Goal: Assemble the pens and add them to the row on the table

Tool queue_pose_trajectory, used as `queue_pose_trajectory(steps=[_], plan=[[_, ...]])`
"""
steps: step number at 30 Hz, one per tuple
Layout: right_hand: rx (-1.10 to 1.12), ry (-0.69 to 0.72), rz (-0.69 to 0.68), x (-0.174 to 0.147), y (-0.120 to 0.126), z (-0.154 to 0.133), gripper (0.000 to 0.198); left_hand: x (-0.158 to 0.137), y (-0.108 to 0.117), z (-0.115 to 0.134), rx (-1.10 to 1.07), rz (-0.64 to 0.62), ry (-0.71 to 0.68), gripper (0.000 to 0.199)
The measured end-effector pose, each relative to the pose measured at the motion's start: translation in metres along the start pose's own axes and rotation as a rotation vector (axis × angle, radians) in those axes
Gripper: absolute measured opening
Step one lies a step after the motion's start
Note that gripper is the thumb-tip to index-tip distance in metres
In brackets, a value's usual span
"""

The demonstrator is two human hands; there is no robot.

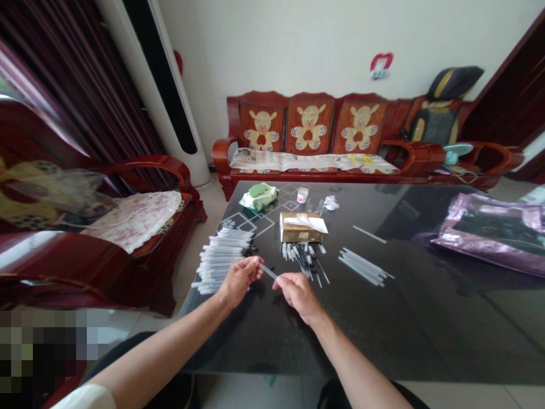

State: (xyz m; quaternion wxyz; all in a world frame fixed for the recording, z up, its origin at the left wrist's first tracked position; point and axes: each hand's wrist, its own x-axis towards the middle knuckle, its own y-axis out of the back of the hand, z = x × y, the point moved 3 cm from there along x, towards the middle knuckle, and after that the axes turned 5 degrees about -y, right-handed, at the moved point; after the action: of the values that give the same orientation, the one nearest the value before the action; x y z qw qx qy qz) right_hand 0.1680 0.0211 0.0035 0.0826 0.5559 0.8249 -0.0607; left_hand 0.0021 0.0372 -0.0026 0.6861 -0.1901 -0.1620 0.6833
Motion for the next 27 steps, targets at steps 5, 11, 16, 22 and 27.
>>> queue_pose_trajectory(steps=[5, 11, 16, 22, 27], plan=[[0.148, -0.049, -0.028, 0.002, -0.003, 0.007, 0.033, -0.003, -0.004, 0.0, -0.001, 0.021, -0.035, 0.032], [0.137, -0.055, -0.03, 0.006, -0.002, 0.009, 0.035, -0.001, -0.002, 0.001, 0.025, 0.051, -0.017, 0.034], [0.052, -0.045, -0.027, 0.011, 0.006, 0.006, 0.036, 0.003, 0.001, 0.0, 0.059, 0.002, 0.034, 0.034], [-0.038, 0.001, 0.016, 0.012, 0.013, 0.002, 0.041, 0.016, 0.011, 0.026, 0.197, 0.073, -0.015, 0.034], [-0.042, 0.024, 0.096, 0.012, 0.022, 0.001, 0.044, 0.039, 0.059, 0.082, 0.328, 0.3, -0.301, 0.033]])
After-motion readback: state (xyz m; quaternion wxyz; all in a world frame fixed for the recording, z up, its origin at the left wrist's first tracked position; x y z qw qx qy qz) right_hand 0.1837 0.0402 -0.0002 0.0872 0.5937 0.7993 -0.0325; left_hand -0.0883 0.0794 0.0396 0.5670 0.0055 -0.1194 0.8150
